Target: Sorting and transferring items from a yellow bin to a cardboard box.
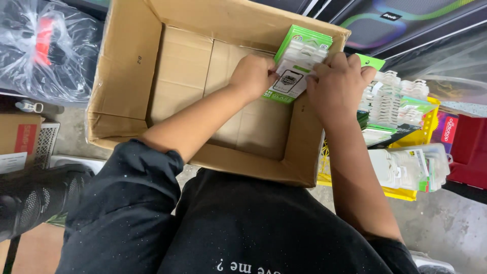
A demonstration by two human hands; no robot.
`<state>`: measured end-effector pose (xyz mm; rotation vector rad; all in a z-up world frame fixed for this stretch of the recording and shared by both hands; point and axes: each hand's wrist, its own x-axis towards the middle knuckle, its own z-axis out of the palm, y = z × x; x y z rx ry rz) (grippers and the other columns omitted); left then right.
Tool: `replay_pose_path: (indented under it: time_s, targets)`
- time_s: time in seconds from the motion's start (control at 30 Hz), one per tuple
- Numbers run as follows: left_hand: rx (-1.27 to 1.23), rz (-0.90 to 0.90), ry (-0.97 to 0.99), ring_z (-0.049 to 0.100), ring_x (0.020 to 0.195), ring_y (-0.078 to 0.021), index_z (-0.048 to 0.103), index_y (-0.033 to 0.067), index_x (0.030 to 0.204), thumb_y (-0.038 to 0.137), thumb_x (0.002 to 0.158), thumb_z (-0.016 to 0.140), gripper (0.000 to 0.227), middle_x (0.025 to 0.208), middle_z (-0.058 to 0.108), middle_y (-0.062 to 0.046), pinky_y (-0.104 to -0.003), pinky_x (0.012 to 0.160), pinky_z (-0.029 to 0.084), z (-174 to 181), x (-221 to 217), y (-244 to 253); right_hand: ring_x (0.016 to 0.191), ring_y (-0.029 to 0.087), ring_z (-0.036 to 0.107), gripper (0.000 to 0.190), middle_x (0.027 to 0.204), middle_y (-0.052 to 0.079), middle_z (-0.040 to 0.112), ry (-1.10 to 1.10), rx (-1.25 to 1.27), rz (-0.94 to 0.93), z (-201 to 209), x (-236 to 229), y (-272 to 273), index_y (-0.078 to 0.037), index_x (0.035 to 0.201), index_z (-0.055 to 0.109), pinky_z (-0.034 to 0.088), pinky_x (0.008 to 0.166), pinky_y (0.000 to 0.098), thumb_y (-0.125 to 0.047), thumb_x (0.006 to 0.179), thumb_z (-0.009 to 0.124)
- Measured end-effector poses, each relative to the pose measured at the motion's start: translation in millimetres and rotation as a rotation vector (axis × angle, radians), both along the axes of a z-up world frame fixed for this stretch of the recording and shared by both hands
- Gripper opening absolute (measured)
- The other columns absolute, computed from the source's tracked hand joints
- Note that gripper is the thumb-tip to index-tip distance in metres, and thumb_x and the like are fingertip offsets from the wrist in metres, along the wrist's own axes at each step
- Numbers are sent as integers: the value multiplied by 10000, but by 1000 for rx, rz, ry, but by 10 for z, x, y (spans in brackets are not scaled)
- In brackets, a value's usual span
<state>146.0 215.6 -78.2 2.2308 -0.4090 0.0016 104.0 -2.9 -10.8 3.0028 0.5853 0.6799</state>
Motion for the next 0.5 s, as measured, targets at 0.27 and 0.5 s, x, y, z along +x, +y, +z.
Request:
replay_pose_path:
  time_s: [0.27, 0.5]
  targets:
    - [32, 31, -12, 682, 805, -404, 748, 53, 817, 201, 811, 786, 152, 833, 717, -199, -499, 739, 540, -32, -10, -44, 1037, 292, 507, 103, 1021, 22, 586, 24, -3, -18, 17, 12, 57, -149, 849, 760, 321, 885, 485, -246, 881, 746]
    - [78, 36, 2, 677, 795, -407, 742, 45, 801, 242, 811, 792, 203, 829, 714, -201, -502, 738, 537, 25, -10, -64, 1045, 297, 510, 113, 1041, 40, 592, 17, -16, -22, 4, 30, 58, -135, 850, 745, 324, 884, 486, -235, 889, 710]
